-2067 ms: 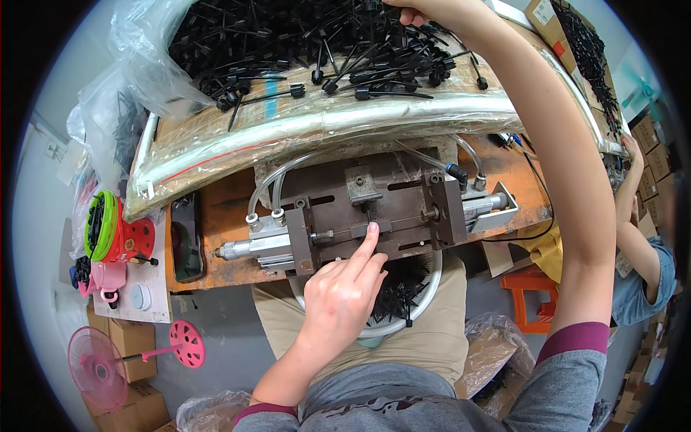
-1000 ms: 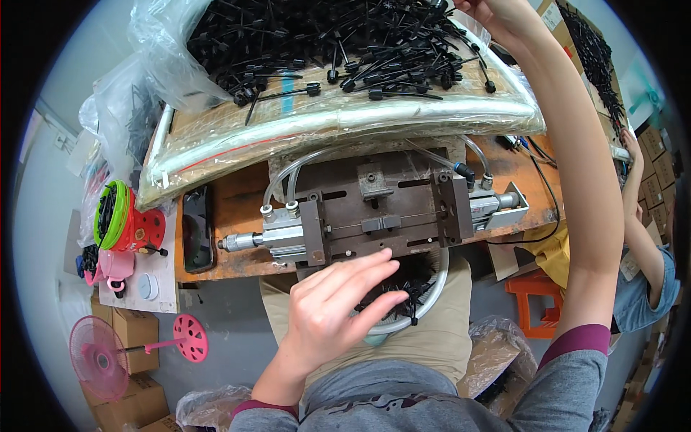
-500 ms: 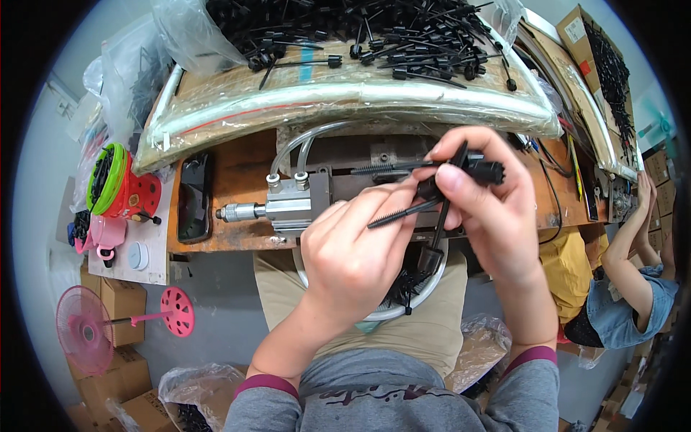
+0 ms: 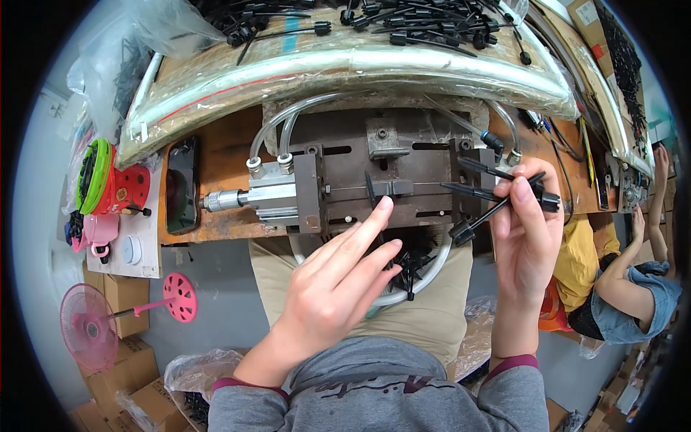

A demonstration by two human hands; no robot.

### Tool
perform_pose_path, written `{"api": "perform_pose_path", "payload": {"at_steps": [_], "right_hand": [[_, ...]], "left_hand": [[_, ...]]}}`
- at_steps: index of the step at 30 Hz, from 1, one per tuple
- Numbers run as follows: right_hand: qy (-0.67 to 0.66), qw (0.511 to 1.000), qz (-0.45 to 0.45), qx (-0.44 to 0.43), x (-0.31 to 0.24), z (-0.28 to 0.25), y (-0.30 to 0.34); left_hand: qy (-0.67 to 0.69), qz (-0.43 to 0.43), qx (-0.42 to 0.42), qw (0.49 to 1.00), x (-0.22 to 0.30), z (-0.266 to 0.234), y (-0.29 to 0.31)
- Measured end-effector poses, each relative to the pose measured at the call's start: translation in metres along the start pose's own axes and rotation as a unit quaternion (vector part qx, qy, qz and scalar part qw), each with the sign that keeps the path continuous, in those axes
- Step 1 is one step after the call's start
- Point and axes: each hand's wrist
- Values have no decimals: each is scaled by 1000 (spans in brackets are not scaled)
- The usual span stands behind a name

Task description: The person is seen assembling electronic components using a machine and their hands.

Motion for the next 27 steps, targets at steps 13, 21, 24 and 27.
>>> {"api": "perform_pose_path", "payload": {"at_steps": [13, 21, 24, 27], "right_hand": [[82, 997, 6, 3, -2, 1, 11], [136, 990, 14, 30, -11, -2, 18], [169, 984, 26, 55, -12, -1, 18], [241, 969, -7, 43, -12, 5, 22]], "left_hand": [[-181, 27, 15, 983, -11, 28, -10], [-190, 12, -4, 982, -8, 24, -11], [-134, 15, 14, 991, -7, 18, -11], [-98, 84, 62, 990, 8, 8, -6]]}}
Point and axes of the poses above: each hand's wrist, its own y-axis away from the middle knuckle, its own z-axis out of the palm, x = y × z, and after that the axes turned 11 degrees about -z, right-handed
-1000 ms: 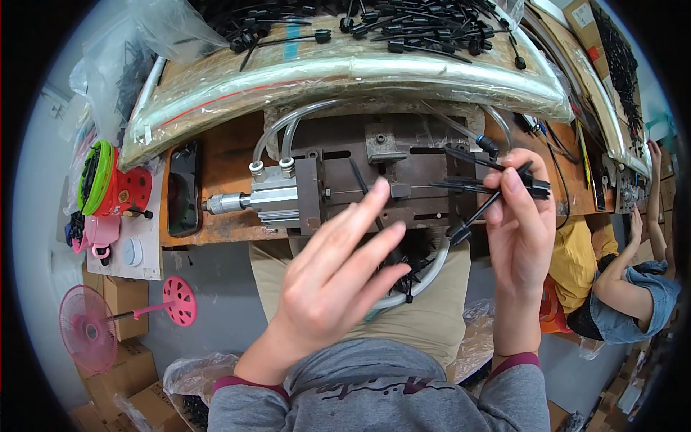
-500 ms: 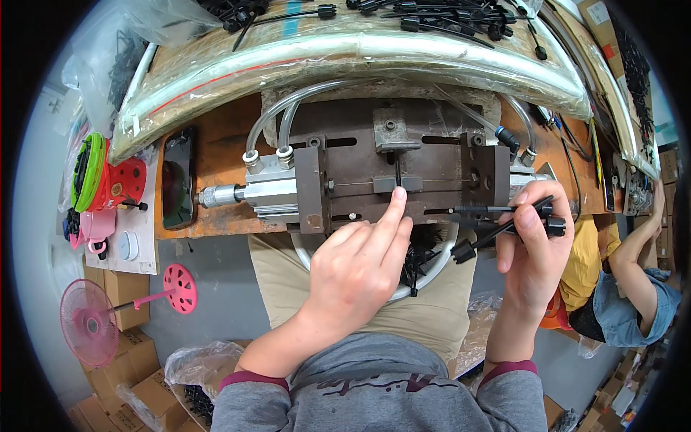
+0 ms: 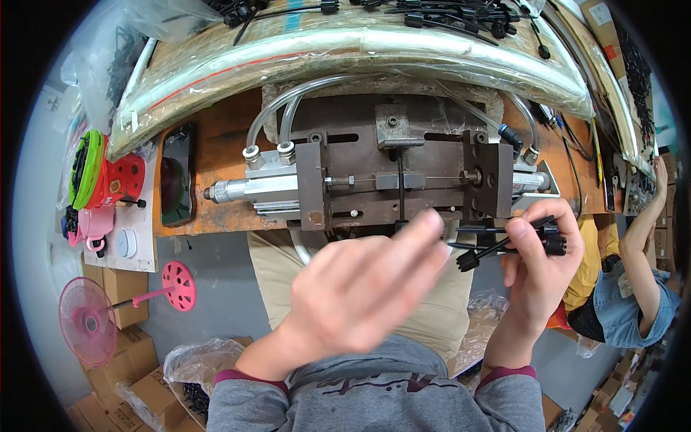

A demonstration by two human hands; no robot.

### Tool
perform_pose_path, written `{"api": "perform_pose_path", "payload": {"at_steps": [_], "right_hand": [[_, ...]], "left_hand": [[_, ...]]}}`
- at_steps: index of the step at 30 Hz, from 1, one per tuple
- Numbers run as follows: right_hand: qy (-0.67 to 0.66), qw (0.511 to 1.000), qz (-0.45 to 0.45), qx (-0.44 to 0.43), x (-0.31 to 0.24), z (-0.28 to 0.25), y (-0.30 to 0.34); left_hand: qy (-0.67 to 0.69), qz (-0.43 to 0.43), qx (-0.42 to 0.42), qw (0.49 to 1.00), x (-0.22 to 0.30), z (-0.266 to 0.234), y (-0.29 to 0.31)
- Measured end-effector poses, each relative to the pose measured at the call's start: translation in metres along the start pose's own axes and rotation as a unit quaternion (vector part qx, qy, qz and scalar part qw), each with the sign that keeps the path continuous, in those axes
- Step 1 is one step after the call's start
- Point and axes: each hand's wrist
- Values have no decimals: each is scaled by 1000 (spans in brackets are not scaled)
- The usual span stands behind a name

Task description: The person is seen assembling electronic components using a machine and their hands.

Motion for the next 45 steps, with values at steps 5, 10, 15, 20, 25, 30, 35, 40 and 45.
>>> {"api": "perform_pose_path", "payload": {"at_steps": [5, 10, 15, 20, 25, 30, 35, 40, 45], "right_hand": [[-22, 994, 28, -106, -6, 18, 7], [-29, 995, 24, -95, -3, 7, 0], [32, 997, -72, -22, 5, 0, -3], [106, 981, -159, -17, 14, 0, 3], [146, 964, -222, 2, 16, 1, 13], [249, 919, -306, -16, 20, -7, 21], [314, 852, -407, -102, 20, 1, 22], [286, 831, -423, -221, 21, 8, 35], [284, 819, -450, -215, 31, 15, 33]], "left_hand": [[-42, 111, -3, 993, 9, -2, 3], [107, 56, -74, 990, 3, -16, 3], [36, -48, -21, 998, -4, 3, 6], [-47, -52, -34, 997, -12, 26, 7], [-65, -64, -53, 994, -12, 25, 1], [-54, -80, -67, 993, -11, 24, 1], [112, -125, -42, 985, -6, 16, 1], [282, -130, -27, 950, 9, 2, -6], [263, -122, -34, 956, 6, 0, -1]]}}
Point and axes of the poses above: each hand's wrist, its own y-axis away from the middle knuckle, its own z-axis out of the palm, x = y × z, and after that the axes turned 11 degrees about -z, right-handed
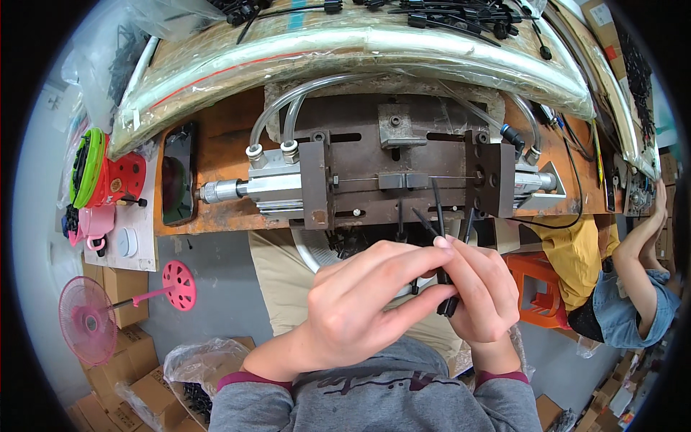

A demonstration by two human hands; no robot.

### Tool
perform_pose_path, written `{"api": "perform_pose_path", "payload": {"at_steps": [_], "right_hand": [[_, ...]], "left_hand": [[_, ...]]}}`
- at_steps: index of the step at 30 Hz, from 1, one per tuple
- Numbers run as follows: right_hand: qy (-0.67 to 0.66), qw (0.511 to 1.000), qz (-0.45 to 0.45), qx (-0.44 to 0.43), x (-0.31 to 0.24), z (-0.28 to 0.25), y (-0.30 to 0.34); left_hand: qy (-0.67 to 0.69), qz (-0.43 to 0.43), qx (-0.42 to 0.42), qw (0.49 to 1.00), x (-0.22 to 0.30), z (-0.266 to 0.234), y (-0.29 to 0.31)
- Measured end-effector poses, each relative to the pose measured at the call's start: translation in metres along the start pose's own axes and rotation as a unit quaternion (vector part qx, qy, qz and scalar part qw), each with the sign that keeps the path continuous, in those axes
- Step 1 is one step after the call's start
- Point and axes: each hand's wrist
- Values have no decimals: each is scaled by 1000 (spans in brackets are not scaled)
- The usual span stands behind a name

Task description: The person is seen assembling electronic components using a machine and their hands.

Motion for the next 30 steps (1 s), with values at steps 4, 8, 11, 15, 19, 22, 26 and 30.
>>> {"api": "perform_pose_path", "payload": {"at_steps": [4, 8, 11, 15, 19, 22, 26, 30], "right_hand": [[18, 999, 25, 26, 4, -5, 1], [58, 995, 32, 78, 14, -4, 4], [23, 992, 87, 87, 13, -3, 7], [-17, 988, 119, 97, 11, -2, 11], [-25, 983, 144, 108, 9, -3, 11], [-19, 985, 142, 91, 11, -4, 12], [-29, 987, 139, 72, 10, -3, 12], [-38, 981, 150, 116, 9, 0, 12]], "left_hand": [[-68, 0, 5, 998, 4, -6, 3], [-186, 5, -1, 983, -13, -1, 6], [-264, 25, -15, 964, -20, 3, 2], [-316, 53, -34, 947, -28, 8, -2], [-320, 47, -51, 945, -25, 7, -6], [-322, 34, -40, 945, -27, 7, -2], [-339, 42, -30, 939, -27, 9, -4], [-339, 34, -25, 940, -26, 9, -6]]}}
Point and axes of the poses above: each hand's wrist, its own y-axis away from the middle knuckle, its own z-axis out of the palm, x = y × z, and after that the axes turned 11 degrees about -z, right-handed
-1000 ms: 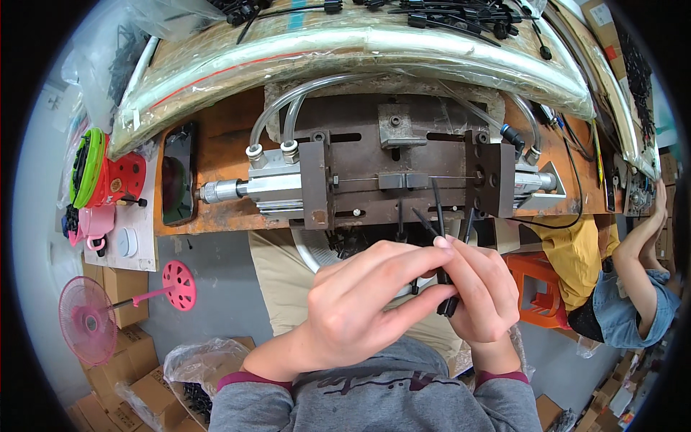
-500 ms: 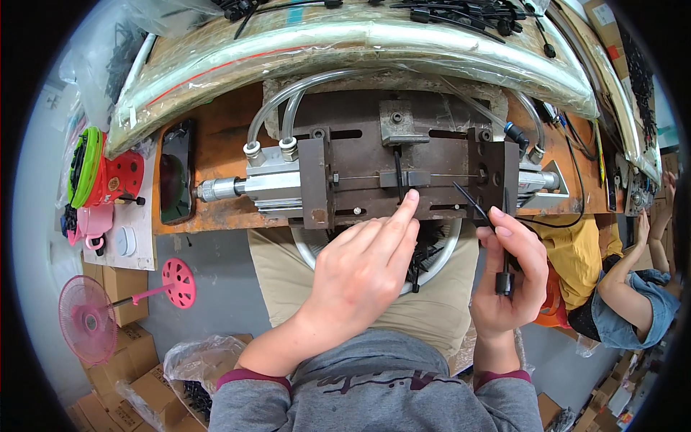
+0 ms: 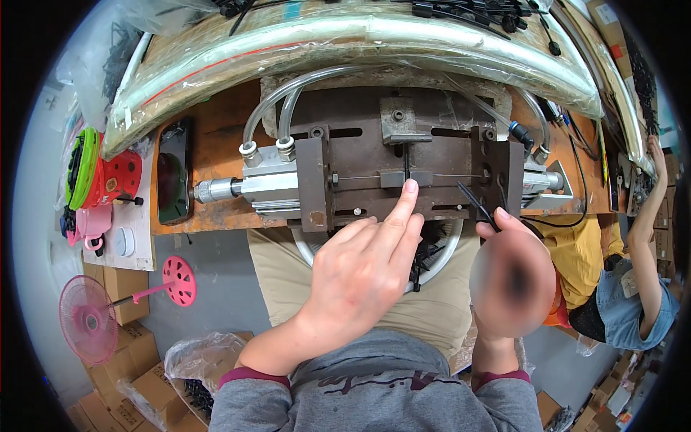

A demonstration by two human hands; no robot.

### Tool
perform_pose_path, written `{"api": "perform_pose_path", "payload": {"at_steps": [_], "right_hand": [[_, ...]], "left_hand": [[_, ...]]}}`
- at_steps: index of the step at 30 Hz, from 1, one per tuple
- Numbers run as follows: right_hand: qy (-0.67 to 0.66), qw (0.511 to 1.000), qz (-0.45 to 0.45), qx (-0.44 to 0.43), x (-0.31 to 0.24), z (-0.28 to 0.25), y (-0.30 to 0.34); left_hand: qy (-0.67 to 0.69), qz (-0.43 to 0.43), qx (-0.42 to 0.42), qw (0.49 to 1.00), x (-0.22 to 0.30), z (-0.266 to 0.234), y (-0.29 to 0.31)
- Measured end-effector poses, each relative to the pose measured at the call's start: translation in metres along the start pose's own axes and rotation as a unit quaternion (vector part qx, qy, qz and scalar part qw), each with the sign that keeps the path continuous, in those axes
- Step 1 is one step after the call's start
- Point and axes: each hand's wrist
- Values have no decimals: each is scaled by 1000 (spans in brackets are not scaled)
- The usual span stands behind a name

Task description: The person is seen assembling electronic components using a machine and their hands.

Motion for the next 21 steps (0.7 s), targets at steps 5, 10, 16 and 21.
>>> {"api": "perform_pose_path", "payload": {"at_steps": [5, 10, 16, 21], "right_hand": [[42, 999, 9, -10, -3, -4, 0], [-17, 996, 73, 37, -3, -1, 1], [-158, 982, 88, -50, -18, 14, 3], [-348, 918, 189, 9, -32, 30, 11]], "left_hand": [[0, -10, -7, 1000, 1, -1, 1], [11, -15, -9, 1000, 1, -5, 0], [160, 56, 104, 980, 13, -4, 13], [188, 49, 110, 975, 11, -4, 14]]}}
Point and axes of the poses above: each hand's wrist, its own y-axis away from the middle knuckle, its own z-axis out of the palm, x = y × z, and after that the axes turned 11 degrees about -z, right-handed
